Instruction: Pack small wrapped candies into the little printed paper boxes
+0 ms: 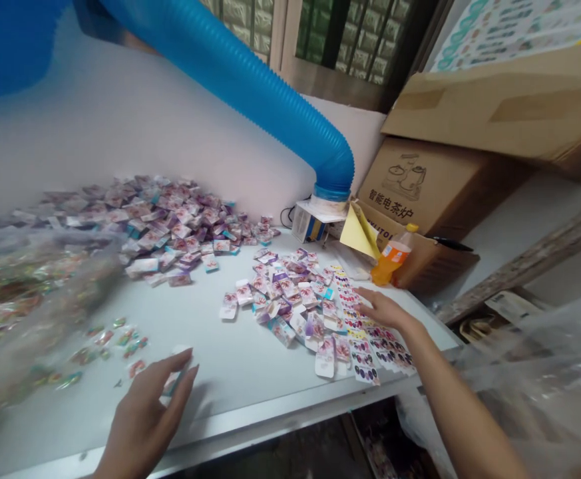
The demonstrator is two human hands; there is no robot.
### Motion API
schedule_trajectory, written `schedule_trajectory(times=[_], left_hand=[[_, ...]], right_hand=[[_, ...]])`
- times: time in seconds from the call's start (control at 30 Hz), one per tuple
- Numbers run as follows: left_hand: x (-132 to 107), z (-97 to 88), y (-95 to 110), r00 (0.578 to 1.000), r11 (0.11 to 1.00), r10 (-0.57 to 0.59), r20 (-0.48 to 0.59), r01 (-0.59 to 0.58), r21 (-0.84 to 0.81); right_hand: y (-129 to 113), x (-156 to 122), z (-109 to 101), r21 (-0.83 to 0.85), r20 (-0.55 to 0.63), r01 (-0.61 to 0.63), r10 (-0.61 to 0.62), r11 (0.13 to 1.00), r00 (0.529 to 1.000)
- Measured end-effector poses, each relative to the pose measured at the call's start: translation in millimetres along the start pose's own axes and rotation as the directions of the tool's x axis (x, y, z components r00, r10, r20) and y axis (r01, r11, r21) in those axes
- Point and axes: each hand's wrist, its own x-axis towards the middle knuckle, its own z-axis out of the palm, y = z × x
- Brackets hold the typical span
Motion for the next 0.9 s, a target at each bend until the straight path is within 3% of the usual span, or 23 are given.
schedule_trajectory(times=[0.13,0.27,0.37,0.47,0.57,0.63,0.7,0.77,0.83,0.9], left_hand=[[-14.1,3.4,-11.1,0.999,1.0,-0.028,0.041,0.029,-0.011],[-16.4,2.3,-10.8,0.997,0.999,-0.048,0.055,0.049,-0.017],[-14.1,-4.9,-10.3,0.997,0.996,-0.063,0.045,0.066,-0.053],[-5.0,-18.7,-4.3,0.989,0.983,-0.145,0.038,0.149,-0.112],[14.2,-31.9,18.7,0.985,0.964,-0.172,0.021,0.173,-0.2],[29.3,-37.2,42.3,0.995,0.965,-0.069,-0.066,0.049,-0.259],[41.2,-39.0,65.0,0.997,0.946,0.047,-0.058,-0.063,-0.317],[46.3,-37.6,78.5,0.992,0.894,0.106,0.072,-0.063,-0.443],[43.3,-34.0,78.5,0.96,0.806,0.063,0.272,0.111,-0.581],[33.3,-29.6,67.7,0.896,0.643,-0.06,0.439,0.371,-0.669]], right_hand=[[14.8,-3.8,49.7,0.002,-0.007,-0.037,0.037,0.999,0.999],[7.0,-5.4,54.1,0.02,-0.103,-0.067,0.069,0.998,0.992],[-2.7,-6.8,22.4,0.047,-0.217,-0.105,0.112,0.993,0.97],[-31.4,-28.5,-34.8,0.09,-0.337,-0.08,0.106,0.993,0.935],[-91.8,-67.9,-89.3,0.151,-0.393,0.115,-0.047,0.982,0.918],[-141.6,-90.5,-105.1,0.185,-0.36,0.283,-0.203,0.941,0.91],[-186.9,-101.7,-99.1,0.239,-0.255,0.442,-0.384,0.865,0.888],[-221.1,-101.0,-76.1,0.333,-0.156,0.516,-0.494,0.789,0.855],[-243.8,-92.9,-45.6,0.425,-0.126,0.528,-0.529,0.735,0.839],[-258.7,-83.7,-15.9,0.468,-0.17,0.522,-0.507,0.713,0.845]])
